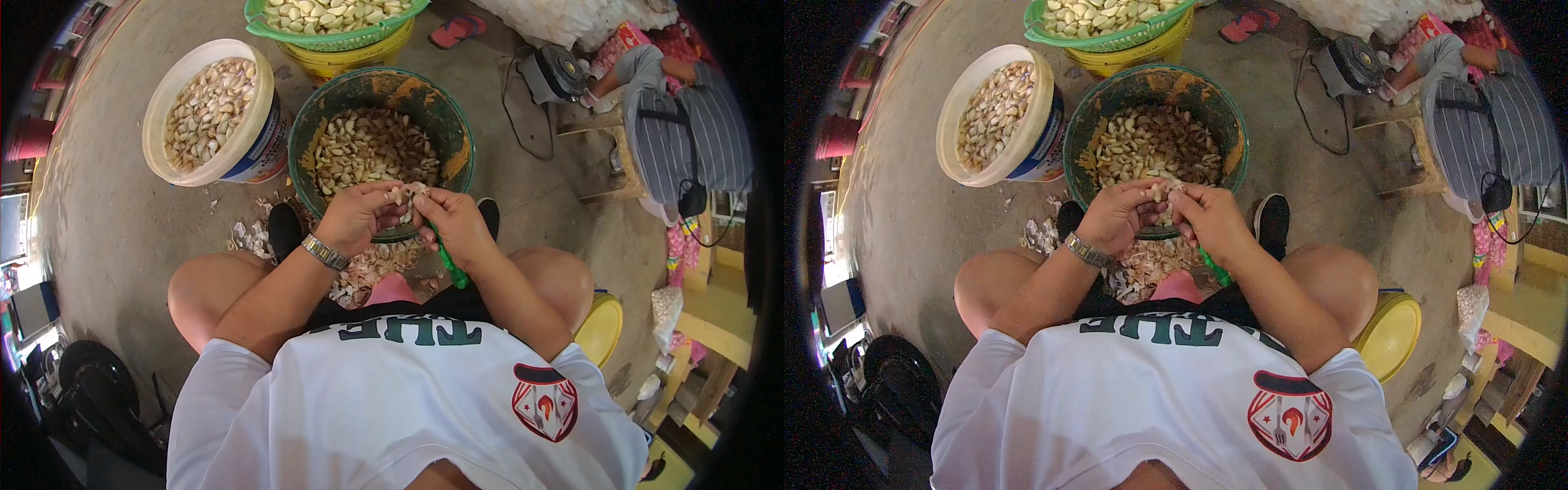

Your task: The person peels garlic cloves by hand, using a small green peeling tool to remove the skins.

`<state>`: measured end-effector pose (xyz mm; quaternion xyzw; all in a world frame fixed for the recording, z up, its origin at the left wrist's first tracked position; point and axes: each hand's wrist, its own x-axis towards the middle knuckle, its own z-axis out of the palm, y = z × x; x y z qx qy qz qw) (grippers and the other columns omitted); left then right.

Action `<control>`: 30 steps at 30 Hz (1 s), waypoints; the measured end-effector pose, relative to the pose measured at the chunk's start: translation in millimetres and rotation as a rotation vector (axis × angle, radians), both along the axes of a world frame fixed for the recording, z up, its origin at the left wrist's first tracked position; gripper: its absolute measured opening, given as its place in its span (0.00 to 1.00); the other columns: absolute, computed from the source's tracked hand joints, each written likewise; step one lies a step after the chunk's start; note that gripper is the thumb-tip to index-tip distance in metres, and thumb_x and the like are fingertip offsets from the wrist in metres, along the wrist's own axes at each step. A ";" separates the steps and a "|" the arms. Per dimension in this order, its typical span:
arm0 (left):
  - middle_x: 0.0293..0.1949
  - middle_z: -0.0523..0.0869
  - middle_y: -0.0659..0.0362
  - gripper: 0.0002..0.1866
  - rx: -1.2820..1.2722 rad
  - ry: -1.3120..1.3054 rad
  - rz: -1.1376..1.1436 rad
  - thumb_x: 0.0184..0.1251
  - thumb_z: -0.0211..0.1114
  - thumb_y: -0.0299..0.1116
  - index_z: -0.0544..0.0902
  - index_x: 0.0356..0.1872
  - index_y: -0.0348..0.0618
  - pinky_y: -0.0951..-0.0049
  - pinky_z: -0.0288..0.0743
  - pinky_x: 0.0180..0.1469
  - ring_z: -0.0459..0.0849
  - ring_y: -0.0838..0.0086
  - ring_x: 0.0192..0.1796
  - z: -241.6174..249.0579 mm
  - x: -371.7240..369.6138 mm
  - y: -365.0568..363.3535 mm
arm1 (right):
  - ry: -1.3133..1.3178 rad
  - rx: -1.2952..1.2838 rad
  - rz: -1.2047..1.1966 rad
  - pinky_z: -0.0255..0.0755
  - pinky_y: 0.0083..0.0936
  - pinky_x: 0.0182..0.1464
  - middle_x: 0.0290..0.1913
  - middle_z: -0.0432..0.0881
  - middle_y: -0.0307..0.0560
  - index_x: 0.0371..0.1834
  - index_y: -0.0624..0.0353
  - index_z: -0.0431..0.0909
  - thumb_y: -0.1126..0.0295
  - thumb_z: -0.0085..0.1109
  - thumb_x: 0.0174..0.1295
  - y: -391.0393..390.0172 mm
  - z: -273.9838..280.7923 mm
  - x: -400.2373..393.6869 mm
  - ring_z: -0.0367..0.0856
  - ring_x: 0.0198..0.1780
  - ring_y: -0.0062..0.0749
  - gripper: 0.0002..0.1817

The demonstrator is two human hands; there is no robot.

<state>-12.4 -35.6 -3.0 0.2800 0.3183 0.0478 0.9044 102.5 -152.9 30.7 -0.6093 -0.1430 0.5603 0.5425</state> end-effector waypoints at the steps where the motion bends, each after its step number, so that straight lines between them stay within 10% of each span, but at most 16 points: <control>1: 0.35 0.79 0.59 0.13 -0.005 -0.014 -0.024 0.56 0.55 0.27 0.73 0.43 0.36 0.78 0.71 0.36 0.78 0.77 0.34 0.0 -1.7 1.0 | 0.035 0.006 -0.025 0.57 0.14 0.14 0.16 0.68 0.37 0.23 0.62 0.71 0.66 0.49 0.58 -0.3 -0.7 1.2 0.63 0.14 0.17 0.11; 20: 0.29 0.78 0.62 0.05 -0.056 -0.131 -0.111 0.58 0.56 0.29 0.75 0.34 0.41 0.80 0.70 0.31 0.75 0.79 0.29 7.2 -2.9 4.1 | 0.312 0.159 -0.326 0.57 0.14 0.14 0.22 0.70 0.39 0.29 0.60 0.69 0.63 0.49 0.58 -5.3 13.1 21.4 0.63 0.16 0.18 0.11; 25: 0.26 0.78 0.62 0.07 0.236 -0.007 0.019 0.56 0.58 0.30 0.75 0.34 0.39 0.81 0.69 0.28 0.75 0.80 0.26 18.0 6.4 18.8 | -0.069 -0.030 0.354 0.63 0.13 0.18 0.20 0.73 0.37 0.29 0.60 0.73 0.62 0.46 0.59 -12.1 14.6 14.2 0.68 0.17 0.14 0.12; 30: 0.23 0.81 0.58 0.15 1.207 0.265 0.141 0.51 0.62 0.36 0.78 0.33 0.31 0.80 0.70 0.25 0.77 0.78 0.21 73.8 54.2 112.0 | -0.899 -0.056 0.930 0.70 0.32 0.30 0.22 0.76 0.51 0.29 0.64 0.73 0.61 0.50 0.54 -23.3 -39.3 -20.5 0.75 0.25 0.43 0.15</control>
